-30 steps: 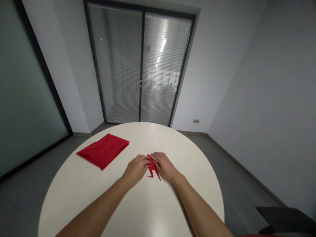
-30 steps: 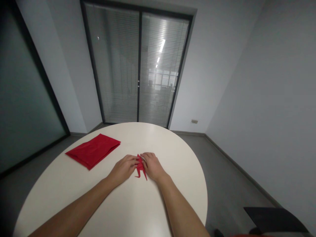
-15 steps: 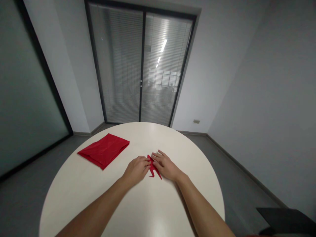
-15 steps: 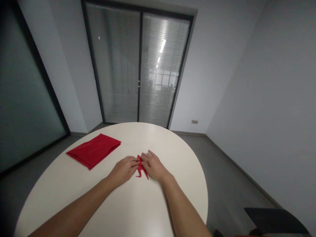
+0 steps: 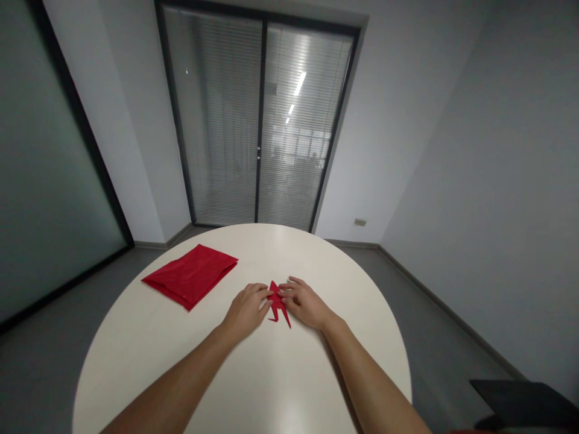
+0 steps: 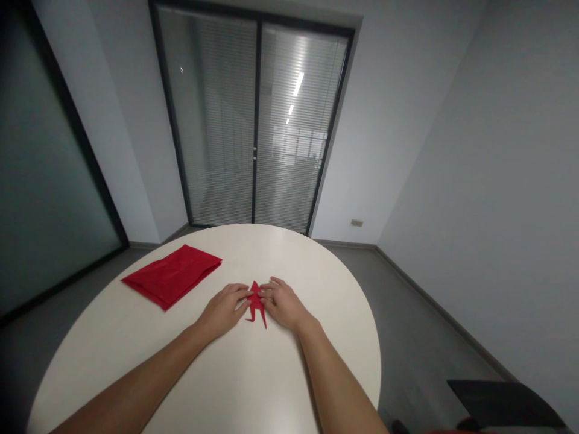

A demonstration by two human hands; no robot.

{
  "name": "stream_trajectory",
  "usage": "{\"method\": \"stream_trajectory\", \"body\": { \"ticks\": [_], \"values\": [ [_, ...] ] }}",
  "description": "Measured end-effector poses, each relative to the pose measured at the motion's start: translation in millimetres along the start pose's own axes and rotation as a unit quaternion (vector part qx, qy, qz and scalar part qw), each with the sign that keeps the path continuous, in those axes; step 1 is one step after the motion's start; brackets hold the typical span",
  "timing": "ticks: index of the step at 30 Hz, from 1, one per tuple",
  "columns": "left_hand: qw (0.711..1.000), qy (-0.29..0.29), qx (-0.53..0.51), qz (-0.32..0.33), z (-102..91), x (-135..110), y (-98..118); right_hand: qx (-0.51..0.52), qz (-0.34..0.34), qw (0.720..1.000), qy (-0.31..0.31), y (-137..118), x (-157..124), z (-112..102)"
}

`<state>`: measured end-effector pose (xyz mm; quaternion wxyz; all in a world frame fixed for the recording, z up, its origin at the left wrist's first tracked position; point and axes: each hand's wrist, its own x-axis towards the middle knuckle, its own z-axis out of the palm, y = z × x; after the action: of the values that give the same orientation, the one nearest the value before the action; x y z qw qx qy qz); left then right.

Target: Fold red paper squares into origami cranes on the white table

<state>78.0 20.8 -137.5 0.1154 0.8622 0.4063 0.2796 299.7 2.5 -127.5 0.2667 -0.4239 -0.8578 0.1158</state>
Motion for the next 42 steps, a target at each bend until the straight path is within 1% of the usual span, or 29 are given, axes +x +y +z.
{"method": "stream_trajectory", "body": {
  "ticks": [5,10,14,16,18,20,23,26,29,33,37,42],
  "values": [
    [0.999,0.007,-0.038,-0.011,0.0,-0.3,-3.1,0.035,0.009,0.999,0.014,0.4,-0.2,0.2],
    [0.998,0.001,-0.05,-0.032,-0.3,0.8,-0.6,0.053,0.039,0.997,0.028,-0.3,-2.3,-0.9],
    [0.997,-0.002,-0.06,-0.056,-0.8,1.2,0.8,0.113,0.084,0.989,0.053,0.6,-5.2,2.7],
    [0.995,-0.001,-0.069,-0.068,-0.8,1.0,0.6,0.149,0.113,0.981,0.054,0.9,-5.9,3.8],
    [0.994,0.003,-0.076,-0.078,-1.0,0.9,0.4,0.158,0.13,0.978,0.048,0.6,-5.4,3.0],
    [0.994,-0.001,-0.077,-0.074,-1.7,0.8,0.3,0.136,0.131,0.981,0.046,-0.6,-4.1,0.6],
    [0.996,-0.009,-0.065,-0.057,-3.1,0.8,0.5,0.111,0.113,0.987,0.033,-3.4,-2.1,-3.5],
    [0.997,-0.003,-0.062,-0.051,-3.2,0.6,0.4,0.125,0.104,0.987,0.019,-5.7,-1.7,-5.1],
    [0.996,0.006,-0.072,-0.046,-1.9,0.5,-0.6,0.144,0.122,0.982,0.031,-6.1,-2.2,-4.0],
    [0.995,0.014,-0.096,-0.035,-0.9,0.3,-1.1,0.2,0.148,0.967,0.055,-3.4,-1.4,-0.4],
    [0.993,0.022,-0.114,-0.037,-1.7,0.4,1.2,0.302,0.16,0.936,0.088,1.1,1.2,4.6],
    [0.992,0.039,-0.116,-0.035,-5.5,0.6,6.6,0.342,0.178,0.913,0.134,3.1,4.7,6.9]
  ]
}}
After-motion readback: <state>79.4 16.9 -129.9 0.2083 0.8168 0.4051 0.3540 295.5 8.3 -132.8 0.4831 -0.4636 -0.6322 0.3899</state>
